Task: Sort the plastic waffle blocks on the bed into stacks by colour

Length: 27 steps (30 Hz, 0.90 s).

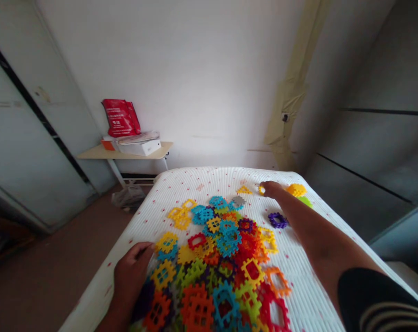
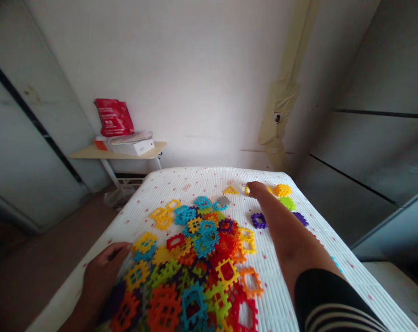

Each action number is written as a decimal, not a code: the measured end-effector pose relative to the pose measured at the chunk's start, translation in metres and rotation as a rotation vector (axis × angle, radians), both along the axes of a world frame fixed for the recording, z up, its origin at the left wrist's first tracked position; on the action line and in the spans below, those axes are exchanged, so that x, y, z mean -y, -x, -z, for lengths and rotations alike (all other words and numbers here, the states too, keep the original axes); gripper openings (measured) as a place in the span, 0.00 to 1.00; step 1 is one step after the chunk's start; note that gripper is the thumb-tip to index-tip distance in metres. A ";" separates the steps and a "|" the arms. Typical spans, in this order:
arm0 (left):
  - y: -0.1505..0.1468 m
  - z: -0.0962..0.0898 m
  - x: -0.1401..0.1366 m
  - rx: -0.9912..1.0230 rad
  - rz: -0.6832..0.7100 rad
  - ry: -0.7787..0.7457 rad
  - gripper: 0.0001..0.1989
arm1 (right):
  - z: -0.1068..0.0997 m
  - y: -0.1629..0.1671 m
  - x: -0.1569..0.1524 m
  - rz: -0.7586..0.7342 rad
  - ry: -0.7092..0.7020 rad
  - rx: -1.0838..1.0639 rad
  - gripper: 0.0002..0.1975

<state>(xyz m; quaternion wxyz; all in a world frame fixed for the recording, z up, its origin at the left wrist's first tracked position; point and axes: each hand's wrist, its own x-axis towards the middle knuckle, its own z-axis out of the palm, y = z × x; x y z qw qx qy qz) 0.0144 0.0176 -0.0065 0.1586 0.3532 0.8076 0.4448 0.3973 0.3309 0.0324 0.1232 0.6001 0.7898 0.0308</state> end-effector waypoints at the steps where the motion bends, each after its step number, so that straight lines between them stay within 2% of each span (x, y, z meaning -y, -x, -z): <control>1: 0.000 0.000 0.000 0.007 0.003 -0.012 0.16 | 0.001 0.001 -0.001 -0.001 0.003 0.003 0.16; 5: 0.000 0.001 0.001 0.015 0.009 -0.051 0.15 | 0.001 0.009 0.001 0.013 0.001 0.011 0.16; 9: 0.000 0.002 0.002 0.036 0.025 -0.090 0.14 | -0.009 0.021 0.011 0.007 -0.039 -0.011 0.16; 13: -0.002 0.001 0.002 0.079 0.019 -0.086 0.15 | -0.025 0.050 0.026 -0.159 -0.095 -0.097 0.16; 16: -0.004 0.000 0.002 0.080 0.028 -0.099 0.14 | -0.037 0.092 0.042 -0.366 -0.097 -0.183 0.22; 20: -0.004 -0.001 0.002 0.054 0.027 -0.116 0.14 | -0.044 0.164 0.074 -0.646 -0.040 -0.261 0.25; 24: -0.004 -0.001 0.003 0.065 0.038 -0.118 0.16 | -0.037 0.232 0.105 -0.853 0.011 -0.269 0.27; 27: -0.003 0.003 0.003 0.060 0.048 -0.127 0.16 | -0.025 0.269 0.118 -0.940 0.040 -0.229 0.28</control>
